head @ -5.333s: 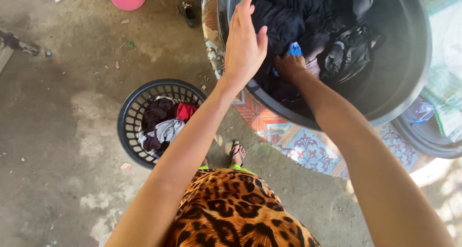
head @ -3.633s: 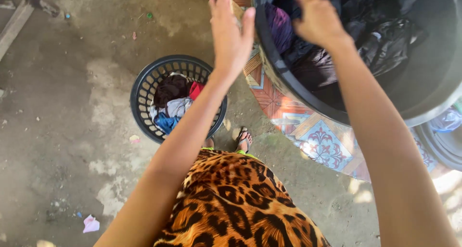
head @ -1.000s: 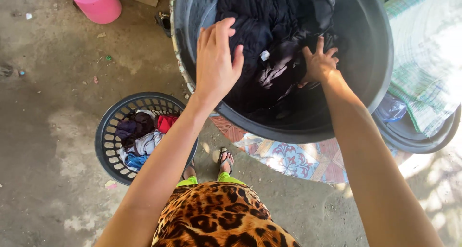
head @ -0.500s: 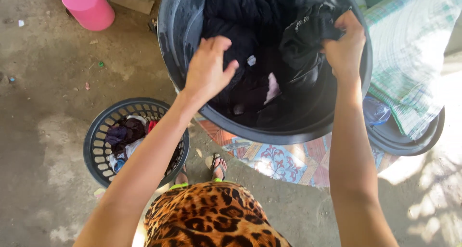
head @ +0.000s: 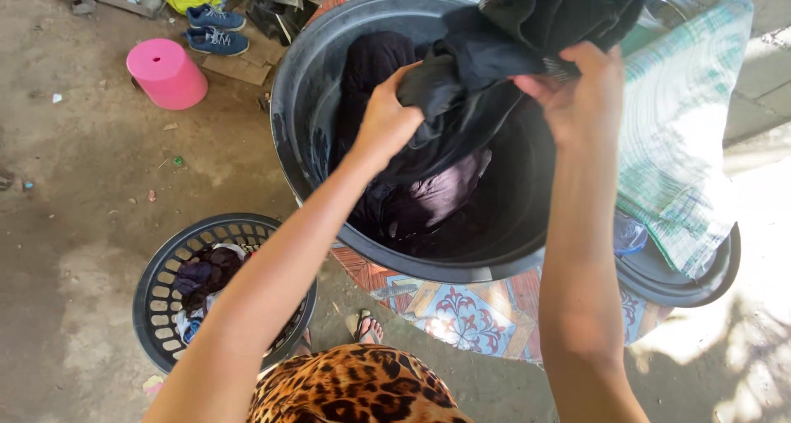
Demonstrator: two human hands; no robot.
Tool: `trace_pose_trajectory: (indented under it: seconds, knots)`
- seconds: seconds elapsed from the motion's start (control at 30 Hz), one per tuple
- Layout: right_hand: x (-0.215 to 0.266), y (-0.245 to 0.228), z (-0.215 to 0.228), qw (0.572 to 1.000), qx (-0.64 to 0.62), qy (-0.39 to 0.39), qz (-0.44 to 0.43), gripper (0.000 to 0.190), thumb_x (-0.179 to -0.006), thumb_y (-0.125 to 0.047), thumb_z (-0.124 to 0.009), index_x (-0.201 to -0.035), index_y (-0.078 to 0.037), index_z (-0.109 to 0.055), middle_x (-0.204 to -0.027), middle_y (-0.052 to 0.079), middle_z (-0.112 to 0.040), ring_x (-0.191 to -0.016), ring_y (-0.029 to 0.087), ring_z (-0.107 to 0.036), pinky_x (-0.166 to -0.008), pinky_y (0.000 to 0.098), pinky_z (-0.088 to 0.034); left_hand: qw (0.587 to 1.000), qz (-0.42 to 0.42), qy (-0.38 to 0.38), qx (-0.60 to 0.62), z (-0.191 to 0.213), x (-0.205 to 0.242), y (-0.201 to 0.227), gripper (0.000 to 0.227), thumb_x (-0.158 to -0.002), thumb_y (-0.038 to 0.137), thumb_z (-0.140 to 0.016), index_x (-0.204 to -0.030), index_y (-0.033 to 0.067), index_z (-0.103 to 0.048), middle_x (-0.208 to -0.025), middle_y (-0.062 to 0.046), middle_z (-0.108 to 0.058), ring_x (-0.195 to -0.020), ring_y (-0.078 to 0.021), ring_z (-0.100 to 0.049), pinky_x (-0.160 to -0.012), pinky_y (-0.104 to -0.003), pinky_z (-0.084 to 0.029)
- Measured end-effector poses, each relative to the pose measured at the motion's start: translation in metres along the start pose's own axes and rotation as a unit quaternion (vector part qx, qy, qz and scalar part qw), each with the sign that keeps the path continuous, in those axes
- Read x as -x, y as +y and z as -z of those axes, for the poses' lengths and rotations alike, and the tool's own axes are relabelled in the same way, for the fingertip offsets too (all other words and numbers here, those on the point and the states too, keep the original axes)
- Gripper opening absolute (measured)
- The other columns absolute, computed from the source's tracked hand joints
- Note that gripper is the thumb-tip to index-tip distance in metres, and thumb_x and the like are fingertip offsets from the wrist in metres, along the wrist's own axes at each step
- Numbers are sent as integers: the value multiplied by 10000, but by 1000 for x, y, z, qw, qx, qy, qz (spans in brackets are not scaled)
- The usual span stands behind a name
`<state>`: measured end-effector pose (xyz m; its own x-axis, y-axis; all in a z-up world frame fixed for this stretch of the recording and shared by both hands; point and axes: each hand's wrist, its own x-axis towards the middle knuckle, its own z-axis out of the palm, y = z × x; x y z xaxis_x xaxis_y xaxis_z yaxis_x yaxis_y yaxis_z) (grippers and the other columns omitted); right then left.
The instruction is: The recorder is hand-washing a black garment in a large black basin filled with soapy water.
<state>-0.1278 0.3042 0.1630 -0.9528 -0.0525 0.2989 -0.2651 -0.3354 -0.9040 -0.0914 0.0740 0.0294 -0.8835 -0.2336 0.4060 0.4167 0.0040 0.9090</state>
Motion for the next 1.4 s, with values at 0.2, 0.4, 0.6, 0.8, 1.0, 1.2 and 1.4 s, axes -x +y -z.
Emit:
trace_pose_trajectory:
  seconds: [0.2,0.4,0.6,0.8,1.0,1.2,1.4]
  knots:
    - [7,23,-15,981,-122,24,-150,320,-888,-59,-580,-1197,-14,-509,-1083,225,-685,-845,409,-739,-722,498,-669,894,179,-250,-326,28,6,12,994,-707,461,-933,-1474,10,-491,-1459,-236,-556,-1349,-313,-540,-1134,-350,-429]
    - [10,-21,-35,961,-232,-15,-148,274,-882,-50,-634,-1132,43,-575,-1106,172,-658,-997,353,-682,-833,511,-669,841,290,-455,48,36,18,-62,1269,-760,494,-893,-1627,15,-100,-1709,-160,-281,-1596,-251,-253,-1266,-364,-227]
    - [23,-34,-29,877,-448,32,-172,484,-812,-28,-616,-1254,135,-506,-1199,285,-594,-1045,441,-631,-865,443,-643,793,330,-294,420,-5,16,-27,1202,-700,702,-716,-1598,187,-105,-1675,-64,-179,-1514,-340,-265,-1128,-750,-274]
    - [33,66,60,939,-308,55,-143,438,-859,-136,-573,-1250,50,-505,-1231,225,-617,-1038,430,-674,-864,498,-651,671,159,-204,695,4,-22,11,1076,-856,745,-647,-1550,-35,-388,-1574,-222,-458,-1455,-389,-438,-1215,-568,-380]
    - [68,86,69,960,82,1,-269,359,-956,-201,-571,-1159,54,-419,-1191,345,-613,-1007,525,-736,-789,587,-647,935,142,101,308,-2,-33,26,499,-718,200,-905,-1144,17,-719,-1131,-102,-730,-1030,-247,-711,-923,-423,-576]
    - [94,104,2,745,-232,-372,-502,1267,-759,-941,-382,-1458,111,-471,-1403,338,-590,-1242,441,-642,-1008,570,-520,986,-76,133,-73,-38,-20,65,454,-694,167,-942,-952,34,-593,-950,-44,-632,-887,-188,-631,-825,-310,-523]
    - [69,126,-50,820,-502,-207,-179,1090,-770,-864,-544,-1519,-92,-366,-1562,195,-437,-1452,399,-425,-1231,607,-328,965,-260,-26,31,-53,28,63,452,-727,144,-953,-955,24,-581,-1073,-66,-583,-1063,-210,-582,-980,-337,-489]
